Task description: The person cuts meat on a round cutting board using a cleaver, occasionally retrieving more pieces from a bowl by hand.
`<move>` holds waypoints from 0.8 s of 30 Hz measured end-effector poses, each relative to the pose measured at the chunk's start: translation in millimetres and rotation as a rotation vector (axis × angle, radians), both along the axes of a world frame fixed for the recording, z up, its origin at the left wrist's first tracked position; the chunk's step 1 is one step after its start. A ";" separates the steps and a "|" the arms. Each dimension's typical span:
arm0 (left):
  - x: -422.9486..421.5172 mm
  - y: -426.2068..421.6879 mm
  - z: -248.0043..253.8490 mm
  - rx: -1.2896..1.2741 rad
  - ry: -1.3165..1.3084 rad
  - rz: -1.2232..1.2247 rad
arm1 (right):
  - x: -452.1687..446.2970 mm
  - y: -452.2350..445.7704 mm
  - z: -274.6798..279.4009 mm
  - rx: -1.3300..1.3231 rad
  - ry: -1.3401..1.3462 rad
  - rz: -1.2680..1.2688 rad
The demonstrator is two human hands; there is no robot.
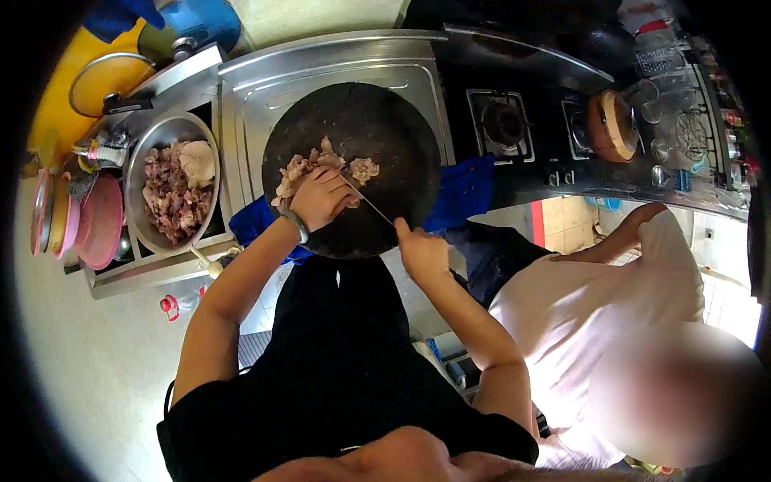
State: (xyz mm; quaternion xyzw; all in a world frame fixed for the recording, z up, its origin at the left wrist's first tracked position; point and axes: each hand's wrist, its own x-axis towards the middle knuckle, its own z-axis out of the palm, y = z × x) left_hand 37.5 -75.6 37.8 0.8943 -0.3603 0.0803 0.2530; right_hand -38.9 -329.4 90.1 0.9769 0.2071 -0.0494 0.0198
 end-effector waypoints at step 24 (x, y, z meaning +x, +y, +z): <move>-33.1 4.1 28.0 0.068 0.112 0.311 | 20.3 -14.9 -13.1 0.368 0.103 -0.190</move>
